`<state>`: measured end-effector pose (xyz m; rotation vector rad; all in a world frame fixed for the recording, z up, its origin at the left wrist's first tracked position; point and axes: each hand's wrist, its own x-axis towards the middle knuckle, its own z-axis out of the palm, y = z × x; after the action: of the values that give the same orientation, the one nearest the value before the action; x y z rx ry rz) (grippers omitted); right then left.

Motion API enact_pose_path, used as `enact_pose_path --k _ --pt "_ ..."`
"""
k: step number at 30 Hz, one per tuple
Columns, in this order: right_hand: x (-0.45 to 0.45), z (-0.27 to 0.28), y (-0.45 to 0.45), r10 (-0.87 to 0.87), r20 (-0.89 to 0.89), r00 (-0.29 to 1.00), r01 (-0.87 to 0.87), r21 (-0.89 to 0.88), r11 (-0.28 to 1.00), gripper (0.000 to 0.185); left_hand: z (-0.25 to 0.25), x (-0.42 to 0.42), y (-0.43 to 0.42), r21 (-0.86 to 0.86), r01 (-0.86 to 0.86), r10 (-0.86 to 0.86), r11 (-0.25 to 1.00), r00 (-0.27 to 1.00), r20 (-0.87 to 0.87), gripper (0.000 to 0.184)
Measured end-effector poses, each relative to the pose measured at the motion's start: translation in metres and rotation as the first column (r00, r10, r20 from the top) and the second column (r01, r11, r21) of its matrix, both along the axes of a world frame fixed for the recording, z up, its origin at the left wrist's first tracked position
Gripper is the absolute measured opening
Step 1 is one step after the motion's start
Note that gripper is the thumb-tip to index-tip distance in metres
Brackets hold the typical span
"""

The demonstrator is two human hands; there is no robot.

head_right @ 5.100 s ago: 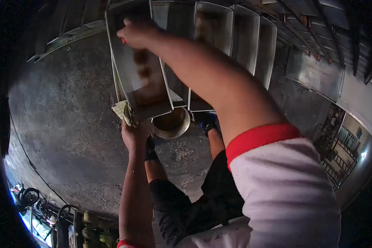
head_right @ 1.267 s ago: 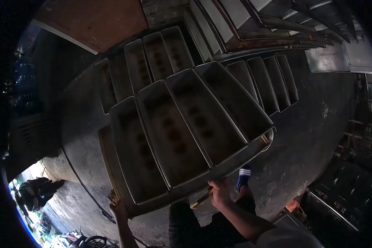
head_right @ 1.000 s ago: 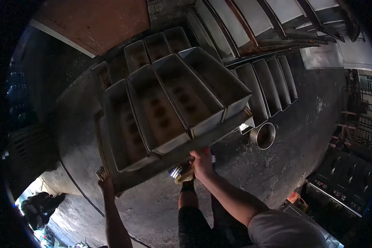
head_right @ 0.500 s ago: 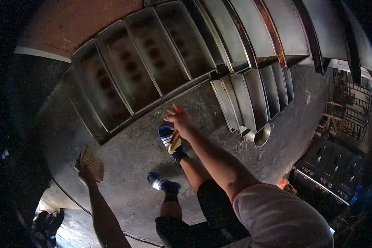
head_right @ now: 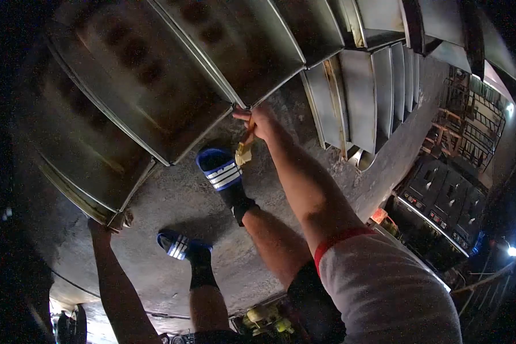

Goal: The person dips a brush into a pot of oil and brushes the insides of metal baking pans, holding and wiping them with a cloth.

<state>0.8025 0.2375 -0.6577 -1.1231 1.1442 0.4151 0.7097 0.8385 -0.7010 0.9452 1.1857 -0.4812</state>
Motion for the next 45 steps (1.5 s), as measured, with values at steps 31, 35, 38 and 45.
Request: enact_pose_path --k 31,35,38,45 --pt "0.051 0.164 0.283 0.168 -0.077 0.983 -0.174 -0.073 0.982 0.022 0.126 0.009 -0.106 0.510 0.044 -0.092 0.859 0.993 0.069 0.033" --pt "0.043 0.148 0.331 0.186 -0.010 0.983 -0.185 -0.179 0.966 0.018 0.170 0.059 -0.113 0.378 0.256 -0.222 0.890 0.966 -0.133 0.032" --pt "0.046 0.177 0.342 0.199 -0.027 0.980 -0.196 0.081 0.977 0.016 0.168 0.045 -0.111 0.437 0.357 -0.271 0.826 0.930 -0.247 0.032" --pt "-0.002 0.220 0.273 0.852 0.160 0.499 -0.807 -0.271 0.524 0.012 0.204 -0.048 -0.115 0.473 0.294 -0.245 0.830 0.956 -0.165 0.036"
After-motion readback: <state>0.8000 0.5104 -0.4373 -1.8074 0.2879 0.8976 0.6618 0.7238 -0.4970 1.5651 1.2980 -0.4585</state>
